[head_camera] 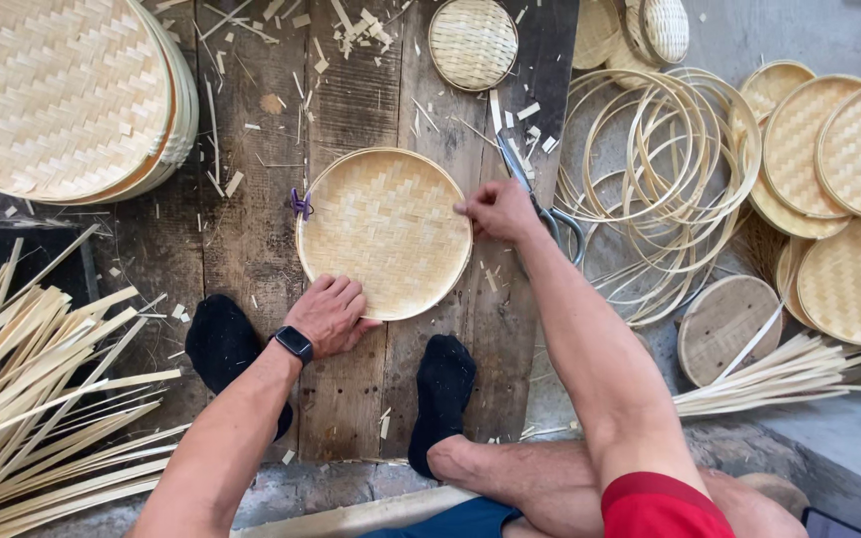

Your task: The person assembles a bamboo tray by fitting a wooden rim around a woven base, applying adhesive from a bottle, and securing the pieces with a clip.

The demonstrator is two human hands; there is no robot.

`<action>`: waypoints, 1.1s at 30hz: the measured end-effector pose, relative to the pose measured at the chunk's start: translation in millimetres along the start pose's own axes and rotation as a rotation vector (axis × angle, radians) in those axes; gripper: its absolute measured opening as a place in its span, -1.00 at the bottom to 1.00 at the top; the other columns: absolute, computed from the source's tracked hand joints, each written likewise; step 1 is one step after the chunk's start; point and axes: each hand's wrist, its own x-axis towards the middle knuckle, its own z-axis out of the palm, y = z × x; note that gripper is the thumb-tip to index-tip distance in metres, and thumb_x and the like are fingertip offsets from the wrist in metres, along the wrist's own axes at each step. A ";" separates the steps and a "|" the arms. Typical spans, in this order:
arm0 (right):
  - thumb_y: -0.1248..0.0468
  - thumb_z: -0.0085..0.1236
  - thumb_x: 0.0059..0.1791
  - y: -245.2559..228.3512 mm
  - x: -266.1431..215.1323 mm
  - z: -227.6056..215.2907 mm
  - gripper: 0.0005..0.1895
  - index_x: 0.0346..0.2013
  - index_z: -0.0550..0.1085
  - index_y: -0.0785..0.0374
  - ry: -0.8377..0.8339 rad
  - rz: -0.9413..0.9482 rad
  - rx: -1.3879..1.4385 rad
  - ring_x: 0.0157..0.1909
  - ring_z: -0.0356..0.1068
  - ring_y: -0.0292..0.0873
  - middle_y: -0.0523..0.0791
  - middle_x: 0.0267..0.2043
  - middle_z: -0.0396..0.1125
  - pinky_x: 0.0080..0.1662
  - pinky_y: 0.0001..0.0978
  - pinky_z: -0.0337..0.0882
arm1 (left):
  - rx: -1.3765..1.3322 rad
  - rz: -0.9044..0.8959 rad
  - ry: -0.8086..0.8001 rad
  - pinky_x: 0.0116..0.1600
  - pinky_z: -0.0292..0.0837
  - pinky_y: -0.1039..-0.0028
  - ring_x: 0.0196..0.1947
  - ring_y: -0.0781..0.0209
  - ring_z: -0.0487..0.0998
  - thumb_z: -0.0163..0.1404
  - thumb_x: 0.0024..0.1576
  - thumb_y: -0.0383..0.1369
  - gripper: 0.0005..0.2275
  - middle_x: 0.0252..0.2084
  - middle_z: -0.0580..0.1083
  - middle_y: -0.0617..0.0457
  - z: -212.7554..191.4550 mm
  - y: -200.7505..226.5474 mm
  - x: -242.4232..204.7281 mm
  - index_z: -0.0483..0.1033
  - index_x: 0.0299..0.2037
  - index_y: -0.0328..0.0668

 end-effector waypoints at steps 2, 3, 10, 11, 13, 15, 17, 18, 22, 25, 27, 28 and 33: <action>0.09 0.45 -0.17 -11.3 8.4 -2.8 -0.71 -0.50 0.59 0.24 0.029 0.025 0.073 -0.50 0.53 -0.28 -0.09 -0.45 0.53 -0.43 -0.42 0.57 | -0.041 -0.023 0.000 -0.04 0.27 0.29 -0.20 0.08 0.42 -0.05 0.19 -0.09 -0.69 -0.30 0.40 0.00 3.0 2.5 -2.5 0.44 -0.38 -0.19; 0.10 0.47 -0.17 -18.2 11.0 -1.3 -0.69 -0.51 0.58 0.28 0.046 0.050 0.028 -0.51 0.52 -0.26 -0.07 -0.46 0.52 -0.44 -0.42 0.55 | -0.060 -0.029 -0.002 -0.04 0.27 0.29 -0.19 0.08 0.42 -0.05 0.18 -0.09 -0.69 -0.30 0.40 0.00 3.7 0.9 -2.7 0.44 -0.38 -0.19; -0.02 0.49 -0.14 -56.1 19.6 15.6 -0.62 -0.49 0.61 0.24 0.126 0.194 -0.446 -0.34 0.49 -0.18 -0.07 -0.38 0.52 -0.26 -0.25 0.51 | -0.085 -0.019 -0.015 -0.04 0.27 0.28 -0.20 0.07 0.41 -0.04 0.20 -0.09 -0.68 -0.30 0.39 0.00 11.4 -3.7 -4.8 0.41 -0.40 -0.18; -0.09 0.48 -0.13 -56.6 17.9 16.8 -0.59 -0.48 0.62 0.21 0.157 0.218 -0.594 -0.28 0.46 -0.19 -0.08 -0.36 0.52 -0.20 -0.20 0.47 | -0.085 -0.020 -0.026 -0.04 0.27 0.28 -0.20 0.07 0.41 -0.05 0.19 -0.09 -0.69 -0.30 0.39 0.00 10.5 -4.1 -4.5 0.41 -0.39 -0.18; -0.05 0.49 -0.14 -55.9 12.2 15.5 -0.63 -0.44 0.65 0.19 0.153 0.164 -0.515 -0.29 0.46 -0.18 -0.09 -0.36 0.52 -0.17 -0.19 0.49 | -0.082 -0.020 -0.025 -0.04 0.27 0.28 -0.20 0.07 0.41 -0.05 0.19 -0.10 -0.70 -0.30 0.39 0.00 5.9 -2.7 -3.4 0.41 -0.39 -0.18; 0.01 0.46 -0.18 -57.9 12.4 13.5 -0.68 -0.34 0.65 0.16 0.107 -0.053 -0.365 -0.30 0.48 -0.22 -0.12 -0.35 0.53 -0.16 -0.23 0.51 | -0.076 -0.026 -0.002 -0.02 0.27 0.28 -0.19 0.07 0.40 -0.06 0.21 -0.09 -0.69 -0.30 0.38 0.00 0.2 -1.5 -1.9 0.41 -0.39 -0.19; 0.11 0.42 -0.24 -59.9 20.7 13.0 -0.64 -0.19 0.62 0.10 0.003 -0.419 -0.144 -0.31 0.53 -0.29 -0.18 -0.33 0.55 -0.18 -0.33 0.53 | -0.058 -0.029 -0.018 -0.02 0.26 0.28 -0.20 0.07 0.40 -0.06 0.20 -0.10 -0.69 -0.30 0.38 0.00 -1.7 -0.8 -1.4 0.42 -0.38 -0.20; 0.14 0.40 -0.21 -60.8 27.7 13.2 -0.69 -0.21 0.62 0.12 -0.031 -0.390 -0.201 -0.32 0.52 -0.26 -0.16 -0.34 0.55 -0.18 -0.31 0.52 | -0.053 -0.034 -0.026 -0.03 0.26 0.28 -0.21 0.07 0.40 -0.06 0.20 -0.10 -0.69 -0.30 0.38 0.00 -0.7 0.0 -1.1 0.42 -0.37 -0.20; 0.23 0.39 -0.14 -68.6 54.1 18.3 -0.84 -0.32 0.64 0.20 -0.088 -0.287 -0.371 -0.31 0.52 -0.18 -0.07 -0.38 0.55 -0.17 -0.28 0.49 | -0.102 -0.054 -0.040 -0.03 0.26 0.28 -0.19 0.07 0.41 -0.06 0.20 -0.09 -0.69 -0.30 0.38 0.00 0.0 -2.4 -2.9 0.43 -0.36 -0.19; 0.24 0.42 -0.17 -74.8 65.2 26.2 -0.86 -0.38 0.66 0.21 -0.032 -0.296 -0.464 -0.31 0.52 -0.15 -0.05 -0.37 0.54 -0.17 -0.28 0.49 | -0.118 -0.045 -0.008 -0.02 0.26 0.27 -0.18 0.07 0.41 -0.06 0.20 -0.08 -0.68 -0.30 0.38 0.01 4.6 -6.6 -4.9 0.42 -0.37 -0.18; 0.23 0.42 -0.19 -75.3 58.2 26.7 -0.86 -0.40 0.66 0.19 0.003 -0.299 -0.514 -0.32 0.51 -0.15 -0.06 -0.38 0.54 -0.17 -0.26 0.49 | -0.112 -0.042 0.002 -0.02 0.26 0.28 -0.18 0.08 0.41 -0.06 0.19 -0.09 -0.70 -0.30 0.39 0.02 7.2 -5.2 -5.2 0.42 -0.36 -0.17; 0.22 0.41 -0.19 -77.5 51.6 25.9 -0.87 -0.41 0.66 0.17 0.014 -0.294 -0.533 -0.33 0.51 -0.15 -0.07 -0.39 0.54 -0.17 -0.25 0.49 | -0.121 -0.042 -0.001 -0.02 0.26 0.28 -0.18 0.07 0.41 -0.06 0.20 -0.08 -0.69 -0.30 0.39 0.01 7.0 -2.4 -3.4 0.41 -0.37 -0.17; 0.10 0.18 0.06 -62.5 -0.4 25.0 -0.73 -0.27 0.53 0.28 0.141 -0.399 -0.811 -0.37 0.50 0.00 0.05 -0.37 0.47 -0.23 -0.08 0.49 | -0.129 -0.031 0.002 -0.03 0.27 0.28 -0.16 0.06 0.42 -0.06 0.22 -0.07 -0.68 -0.30 0.39 0.01 2.2 -3.9 -4.2 0.41 -0.39 -0.16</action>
